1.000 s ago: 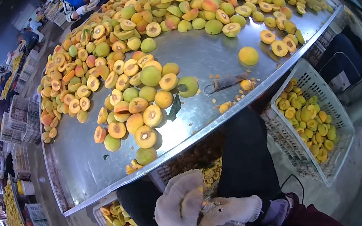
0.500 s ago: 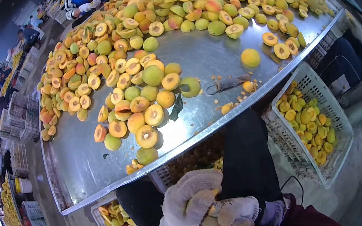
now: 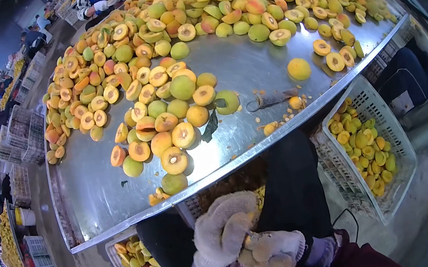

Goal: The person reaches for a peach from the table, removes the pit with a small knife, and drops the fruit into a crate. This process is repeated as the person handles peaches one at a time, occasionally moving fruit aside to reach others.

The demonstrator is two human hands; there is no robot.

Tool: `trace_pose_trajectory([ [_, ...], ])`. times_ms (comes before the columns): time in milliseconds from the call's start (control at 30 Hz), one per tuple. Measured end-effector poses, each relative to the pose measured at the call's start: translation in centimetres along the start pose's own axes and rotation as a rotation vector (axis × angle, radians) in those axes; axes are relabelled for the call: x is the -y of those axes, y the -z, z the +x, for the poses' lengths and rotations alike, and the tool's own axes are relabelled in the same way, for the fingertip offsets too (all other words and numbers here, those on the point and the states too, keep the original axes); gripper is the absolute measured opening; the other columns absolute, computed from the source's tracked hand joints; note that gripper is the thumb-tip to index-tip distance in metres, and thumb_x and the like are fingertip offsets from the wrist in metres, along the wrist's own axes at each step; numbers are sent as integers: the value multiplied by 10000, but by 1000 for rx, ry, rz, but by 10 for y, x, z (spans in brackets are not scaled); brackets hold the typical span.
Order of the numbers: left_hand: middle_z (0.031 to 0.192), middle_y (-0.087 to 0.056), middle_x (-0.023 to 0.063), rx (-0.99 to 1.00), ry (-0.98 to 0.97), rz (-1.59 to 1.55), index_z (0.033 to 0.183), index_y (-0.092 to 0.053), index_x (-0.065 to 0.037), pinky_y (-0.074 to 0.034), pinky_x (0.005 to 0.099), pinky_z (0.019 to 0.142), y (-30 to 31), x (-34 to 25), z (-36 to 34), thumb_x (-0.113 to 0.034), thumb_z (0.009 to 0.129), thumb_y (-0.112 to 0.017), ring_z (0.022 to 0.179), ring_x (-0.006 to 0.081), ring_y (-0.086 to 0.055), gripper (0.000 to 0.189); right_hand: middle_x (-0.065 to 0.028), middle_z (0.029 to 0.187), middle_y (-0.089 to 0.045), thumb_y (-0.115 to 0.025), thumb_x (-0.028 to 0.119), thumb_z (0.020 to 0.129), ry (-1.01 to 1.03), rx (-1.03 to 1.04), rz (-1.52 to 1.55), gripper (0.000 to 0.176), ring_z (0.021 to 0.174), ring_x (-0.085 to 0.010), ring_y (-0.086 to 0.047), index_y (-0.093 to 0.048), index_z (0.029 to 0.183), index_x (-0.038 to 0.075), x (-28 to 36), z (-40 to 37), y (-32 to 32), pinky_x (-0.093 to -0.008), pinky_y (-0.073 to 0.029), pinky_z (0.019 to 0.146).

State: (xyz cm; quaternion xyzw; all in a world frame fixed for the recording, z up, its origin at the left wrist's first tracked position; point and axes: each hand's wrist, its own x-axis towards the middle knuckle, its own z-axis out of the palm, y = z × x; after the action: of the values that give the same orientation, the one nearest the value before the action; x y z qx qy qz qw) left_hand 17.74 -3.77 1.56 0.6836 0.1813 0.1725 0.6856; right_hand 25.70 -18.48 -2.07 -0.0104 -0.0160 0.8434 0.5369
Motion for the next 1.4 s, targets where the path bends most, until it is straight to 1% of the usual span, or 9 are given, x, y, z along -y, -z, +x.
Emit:
trace_pose_trajectory([
  [133, 1076, -675, 199, 144, -371, 409, 1027, -671, 1, -534, 357, 829, 18, 10, 7, -133, 861, -633, 963, 294, -676, 216, -7, 449, -455, -590, 253, 900, 142, -160, -96, 268, 313, -100, -391, -534, 844, -3, -16, 14, 11, -241, -324, 297],
  [267, 1057, -664, 206, -104, 157, -579, 1080, -608, 38, -555, 397, 786, -11, 11, -16, -369, 968, -541, 898, 288, -675, 427, -1, 714, -524, -595, 325, 913, -45, 73, 72, 283, 573, -80, -503, -560, 873, 47, -2, 7, 11, -198, -405, 525],
  [600, 1024, -659, 198, -255, 430, -1181, 1123, -541, -2, -567, 340, 632, 6, 20, -12, -462, 1002, -434, 759, 277, -669, 488, 11, 727, -512, -639, 275, 888, -280, 66, -151, 245, 628, -72, -491, -566, 887, 42, -4, 16, 16, -208, -416, 604],
  [933, 998, -673, 99, -694, 502, 1167, 1019, -655, -3, -517, 301, 771, 144, 38, -129, -194, 900, -615, 885, 204, -656, 229, -19, 680, -544, -583, 196, 931, -37, -495, -326, 186, 563, -103, -558, -563, 1010, 28, 14, 16, -1, -242, -560, 730],
  [1033, 1003, -673, 86, -607, 30, 1412, 1007, -675, 2, -486, 304, 841, 139, 26, -110, -112, 846, -664, 911, 187, -635, 197, -3, 708, -580, -628, 316, 937, -40, -497, -491, 303, 540, -75, -520, -550, 1100, 73, 10, 24, 5, -216, -469, 559],
  [1133, 1049, -657, 113, -694, 257, 470, 1138, -632, 14, -469, 278, 842, 103, 13, -38, -94, 831, -693, 914, 165, -603, 331, 2, 778, -588, -655, 318, 927, -30, -480, -508, 325, 621, -67, -546, -548, 1117, 77, 8, 26, 6, -214, -467, 587],
  [1233, 1154, -628, 216, -577, -87, 1131, 1145, -592, 15, -479, 432, 888, 103, 43, 41, -315, 813, -707, 1018, 380, -615, 482, 6, 716, -542, -578, 196, 958, 44, -552, -592, 196, 621, -72, -563, -502, 1088, 71, 10, 27, -5, -253, -565, 801],
  [1300, 1121, -641, 220, -354, 481, 1049, 1147, -584, 11, -477, 443, 894, 92, 35, 85, -404, 776, -720, 1028, 372, -614, 574, 10, 718, -539, -580, 186, 960, 36, -520, -559, 194, 632, -72, -565, -497, 1096, 75, 13, 26, -6, -253, -560, 796],
  [1400, 1050, -654, 224, -352, 377, 945, 1140, -577, 8, -488, 416, 873, 87, 42, 98, -438, 745, -739, 1024, 345, -622, 617, 20, 715, -529, -589, 173, 961, 47, -487, -499, 196, 647, -71, -565, -495, 1108, 83, 14, 24, -4, -242, -542, 752],
])
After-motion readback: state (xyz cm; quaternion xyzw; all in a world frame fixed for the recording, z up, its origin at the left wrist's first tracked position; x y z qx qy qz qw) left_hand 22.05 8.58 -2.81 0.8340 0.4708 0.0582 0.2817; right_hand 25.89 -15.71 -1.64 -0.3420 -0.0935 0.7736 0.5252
